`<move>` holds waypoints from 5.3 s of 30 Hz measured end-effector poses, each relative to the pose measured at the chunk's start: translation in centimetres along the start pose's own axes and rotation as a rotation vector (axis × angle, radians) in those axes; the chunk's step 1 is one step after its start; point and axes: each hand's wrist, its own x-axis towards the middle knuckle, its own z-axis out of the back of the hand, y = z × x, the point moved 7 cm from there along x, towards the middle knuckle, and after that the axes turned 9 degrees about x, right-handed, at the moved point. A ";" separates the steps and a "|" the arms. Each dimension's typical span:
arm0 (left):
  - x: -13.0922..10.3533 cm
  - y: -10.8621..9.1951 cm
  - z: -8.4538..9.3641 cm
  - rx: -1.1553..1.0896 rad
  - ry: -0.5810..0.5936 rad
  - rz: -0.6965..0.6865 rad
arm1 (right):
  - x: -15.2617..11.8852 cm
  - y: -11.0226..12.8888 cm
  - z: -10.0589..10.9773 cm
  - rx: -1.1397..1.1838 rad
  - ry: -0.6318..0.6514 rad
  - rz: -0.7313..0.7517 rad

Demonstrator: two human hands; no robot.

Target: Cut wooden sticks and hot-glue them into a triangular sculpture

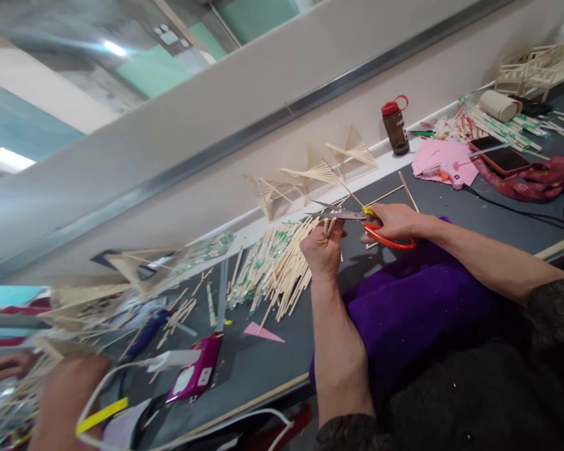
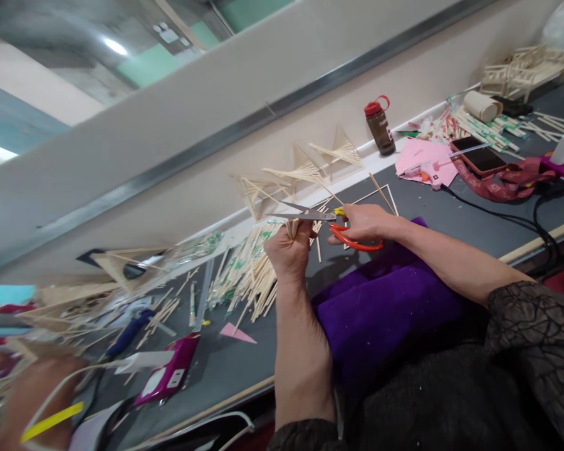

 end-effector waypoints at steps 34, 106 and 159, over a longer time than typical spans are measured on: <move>-0.3 -0.4 -0.5 -0.073 -0.026 0.001 | -0.2 0.0 0.2 0.010 -0.029 -0.020; -0.2 -2.7 0.8 -0.153 0.088 -0.226 | -0.4 -0.2 -0.1 0.073 0.021 0.049; -0.1 -1.1 -2.3 -0.429 0.186 0.060 | 1.4 -2.3 1.4 0.339 -0.299 0.065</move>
